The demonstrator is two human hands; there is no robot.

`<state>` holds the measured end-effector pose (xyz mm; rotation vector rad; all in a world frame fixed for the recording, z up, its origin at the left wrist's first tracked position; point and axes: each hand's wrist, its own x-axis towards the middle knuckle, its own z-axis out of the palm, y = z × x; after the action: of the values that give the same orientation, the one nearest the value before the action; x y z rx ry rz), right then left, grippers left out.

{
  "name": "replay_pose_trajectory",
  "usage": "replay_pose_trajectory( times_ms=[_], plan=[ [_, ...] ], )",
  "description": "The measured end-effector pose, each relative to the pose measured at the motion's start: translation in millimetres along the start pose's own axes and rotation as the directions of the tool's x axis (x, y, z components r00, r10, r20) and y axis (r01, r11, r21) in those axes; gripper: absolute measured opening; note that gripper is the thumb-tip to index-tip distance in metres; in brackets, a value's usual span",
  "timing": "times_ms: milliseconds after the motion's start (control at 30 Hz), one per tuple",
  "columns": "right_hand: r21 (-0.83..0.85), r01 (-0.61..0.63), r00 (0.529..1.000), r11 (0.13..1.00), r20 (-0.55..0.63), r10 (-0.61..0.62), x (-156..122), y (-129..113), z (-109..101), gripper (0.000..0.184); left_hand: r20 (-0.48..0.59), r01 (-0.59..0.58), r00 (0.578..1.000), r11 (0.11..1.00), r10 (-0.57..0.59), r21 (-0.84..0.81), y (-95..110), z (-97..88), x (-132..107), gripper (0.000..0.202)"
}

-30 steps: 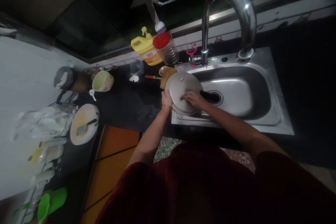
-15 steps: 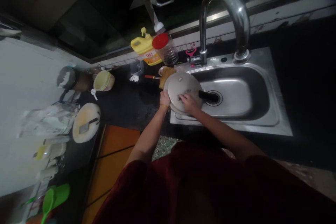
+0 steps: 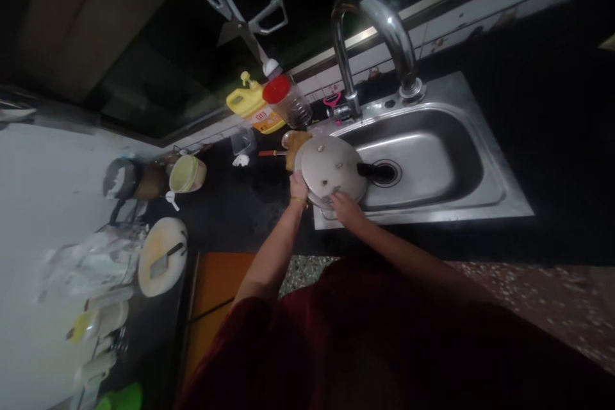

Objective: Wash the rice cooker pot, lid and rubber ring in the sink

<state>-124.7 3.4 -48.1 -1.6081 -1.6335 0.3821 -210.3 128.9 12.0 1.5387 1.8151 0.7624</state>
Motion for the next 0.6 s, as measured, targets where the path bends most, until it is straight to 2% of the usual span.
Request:
replay_pose_trajectory(
  times_ms=[100,200,300,433,600],
  plan=[
    [0.000,-0.007,1.000,1.000,-0.002,0.007,18.1,-14.1,3.4,0.031,0.021,0.011,1.000,1.000,-0.011,0.011,0.4,-0.3,1.9,0.026],
    [-0.028,-0.076,0.996,0.997,-0.046,0.075,35.2,-24.7,4.9,0.032,0.070,-0.019,0.997,1.000,0.018,0.007,-0.9,-1.3,4.0,0.027],
    [-0.022,-0.149,0.980,0.989,-0.138,0.145,24.6,-14.1,6.3,0.028,0.097,-0.042,0.994,0.999,0.044,-0.014,-4.5,-1.6,6.4,0.027],
    [-0.033,-0.259,0.932,0.965,-0.271,0.241,4.8,3.4,10.4,0.030,0.115,-0.064,0.991,0.997,0.070,-0.052,-8.1,-0.9,10.2,0.027],
    [-0.058,-0.255,0.932,0.965,-0.281,0.229,-2.0,2.9,14.9,0.034,0.156,-0.086,0.983,0.992,0.100,-0.092,-9.5,-0.1,13.5,0.029]
  ],
)
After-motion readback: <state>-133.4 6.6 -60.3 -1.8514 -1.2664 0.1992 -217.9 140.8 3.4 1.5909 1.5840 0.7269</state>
